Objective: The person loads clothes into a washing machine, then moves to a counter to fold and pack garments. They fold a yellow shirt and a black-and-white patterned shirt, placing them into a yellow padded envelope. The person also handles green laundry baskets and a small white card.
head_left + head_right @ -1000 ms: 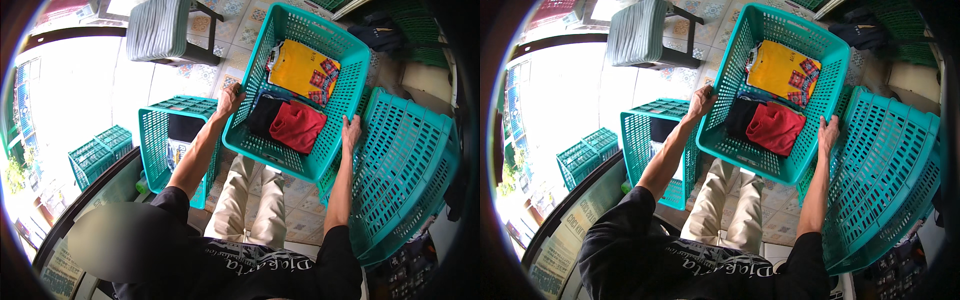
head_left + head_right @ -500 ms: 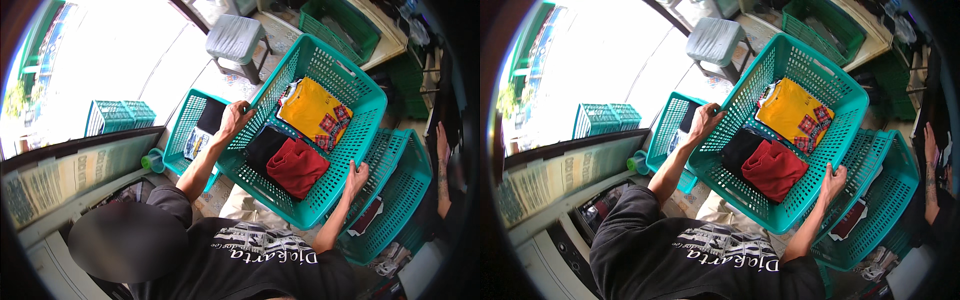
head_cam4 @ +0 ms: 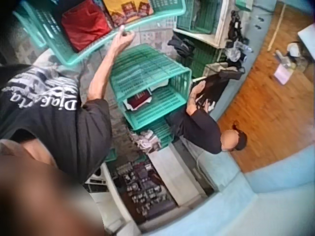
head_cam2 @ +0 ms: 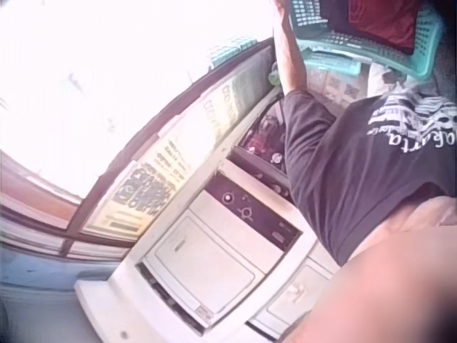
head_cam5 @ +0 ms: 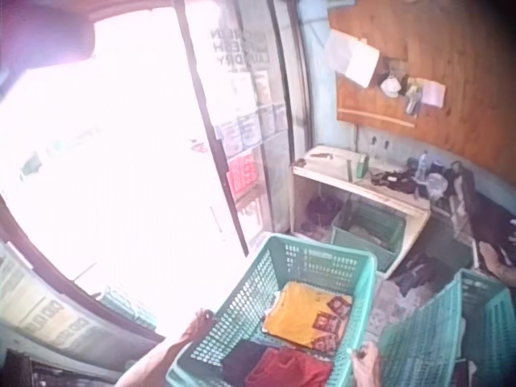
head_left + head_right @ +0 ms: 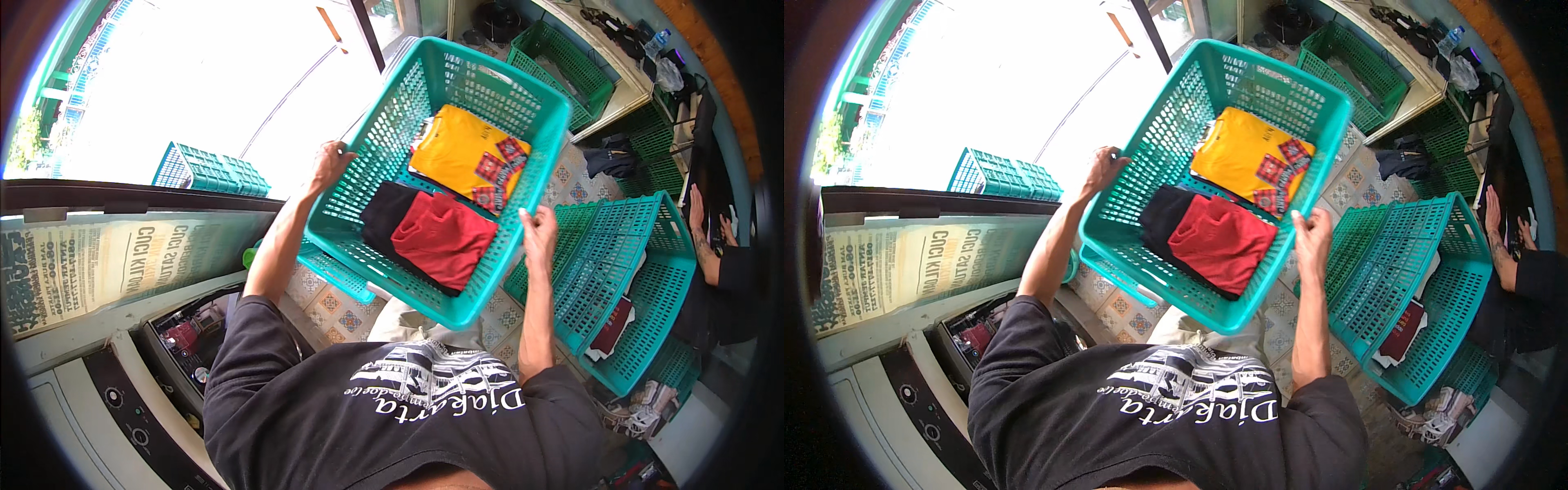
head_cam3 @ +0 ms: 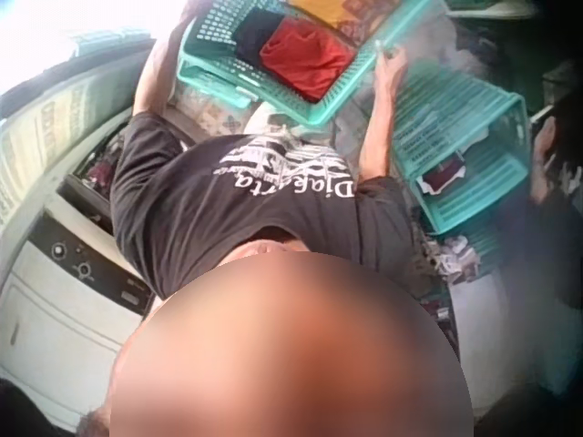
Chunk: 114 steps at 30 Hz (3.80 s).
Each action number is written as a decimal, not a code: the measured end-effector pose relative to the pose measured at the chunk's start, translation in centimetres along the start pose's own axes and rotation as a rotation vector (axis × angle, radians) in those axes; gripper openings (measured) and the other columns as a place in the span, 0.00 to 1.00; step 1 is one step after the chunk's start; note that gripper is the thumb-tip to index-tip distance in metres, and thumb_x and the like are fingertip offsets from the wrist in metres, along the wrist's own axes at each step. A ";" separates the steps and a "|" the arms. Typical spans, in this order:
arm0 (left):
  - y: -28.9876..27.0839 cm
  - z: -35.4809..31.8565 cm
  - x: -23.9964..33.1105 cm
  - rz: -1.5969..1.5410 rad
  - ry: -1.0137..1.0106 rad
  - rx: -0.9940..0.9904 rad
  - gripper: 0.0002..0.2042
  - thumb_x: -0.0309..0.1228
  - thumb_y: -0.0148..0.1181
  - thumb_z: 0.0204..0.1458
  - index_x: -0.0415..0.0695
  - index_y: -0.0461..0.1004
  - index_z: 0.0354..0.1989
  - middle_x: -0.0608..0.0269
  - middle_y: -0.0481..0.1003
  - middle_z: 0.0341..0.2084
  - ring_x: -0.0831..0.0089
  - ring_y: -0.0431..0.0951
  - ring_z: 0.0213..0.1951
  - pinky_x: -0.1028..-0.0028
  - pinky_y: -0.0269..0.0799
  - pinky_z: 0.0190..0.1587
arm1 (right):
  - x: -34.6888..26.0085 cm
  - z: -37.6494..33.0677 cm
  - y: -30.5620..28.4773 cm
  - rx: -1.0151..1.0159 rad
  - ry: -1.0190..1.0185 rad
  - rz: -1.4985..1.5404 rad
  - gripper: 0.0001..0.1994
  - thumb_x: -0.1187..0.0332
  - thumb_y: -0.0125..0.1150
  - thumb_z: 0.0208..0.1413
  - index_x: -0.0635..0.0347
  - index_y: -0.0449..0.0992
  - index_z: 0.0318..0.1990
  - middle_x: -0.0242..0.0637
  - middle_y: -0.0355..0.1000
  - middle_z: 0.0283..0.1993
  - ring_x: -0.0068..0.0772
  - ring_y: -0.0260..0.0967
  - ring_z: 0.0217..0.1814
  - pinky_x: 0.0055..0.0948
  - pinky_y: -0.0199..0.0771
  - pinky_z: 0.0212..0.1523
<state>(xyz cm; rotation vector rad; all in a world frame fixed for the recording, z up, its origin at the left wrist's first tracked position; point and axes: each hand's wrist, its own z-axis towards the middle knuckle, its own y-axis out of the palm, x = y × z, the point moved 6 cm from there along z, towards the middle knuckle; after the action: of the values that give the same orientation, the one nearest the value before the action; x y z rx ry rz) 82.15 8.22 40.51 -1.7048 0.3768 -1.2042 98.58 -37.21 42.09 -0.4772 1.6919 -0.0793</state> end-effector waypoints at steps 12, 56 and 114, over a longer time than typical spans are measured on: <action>-9.5 -5.7 -16.7 0.469 -0.301 0.039 0.14 0.37 0.64 0.40 0.37 0.74 0.27 0.47 0.74 0.27 0.54 0.75 0.34 0.61 0.68 0.37 | 3.2 -9.4 20.8 -0.352 0.091 0.058 0.16 0.70 0.61 0.48 0.68 0.61 0.37 0.33 0.65 0.21 0.21 0.63 0.15 0.20 0.68 0.14; -7.8 -27.1 -32.2 0.096 -0.342 -0.058 0.13 0.34 0.50 0.51 0.42 0.66 0.42 0.44 0.73 0.32 0.50 0.74 0.38 0.56 0.68 0.39 | 10.4 -21.2 25.3 -0.330 0.021 -0.127 0.09 0.67 0.58 0.50 0.62 0.68 0.34 0.31 0.68 0.23 0.20 0.64 0.18 0.20 0.66 0.12; -7.0 -17.0 -32.8 -0.211 0.104 -0.311 0.21 0.44 0.49 0.54 0.32 0.69 0.34 0.47 0.73 0.25 0.60 0.74 0.29 0.65 0.68 0.32 | 8.5 -39.9 30.3 0.210 0.217 -0.706 0.15 0.68 0.46 0.53 0.71 0.56 0.42 0.59 0.69 0.26 0.60 0.69 0.31 0.52 0.67 0.31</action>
<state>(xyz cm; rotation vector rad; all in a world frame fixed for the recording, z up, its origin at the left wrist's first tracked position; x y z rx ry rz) 50.74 25.53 29.12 -1.9914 0.4766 -1.4504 51.43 -21.21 31.91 -0.9106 1.6261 -0.8378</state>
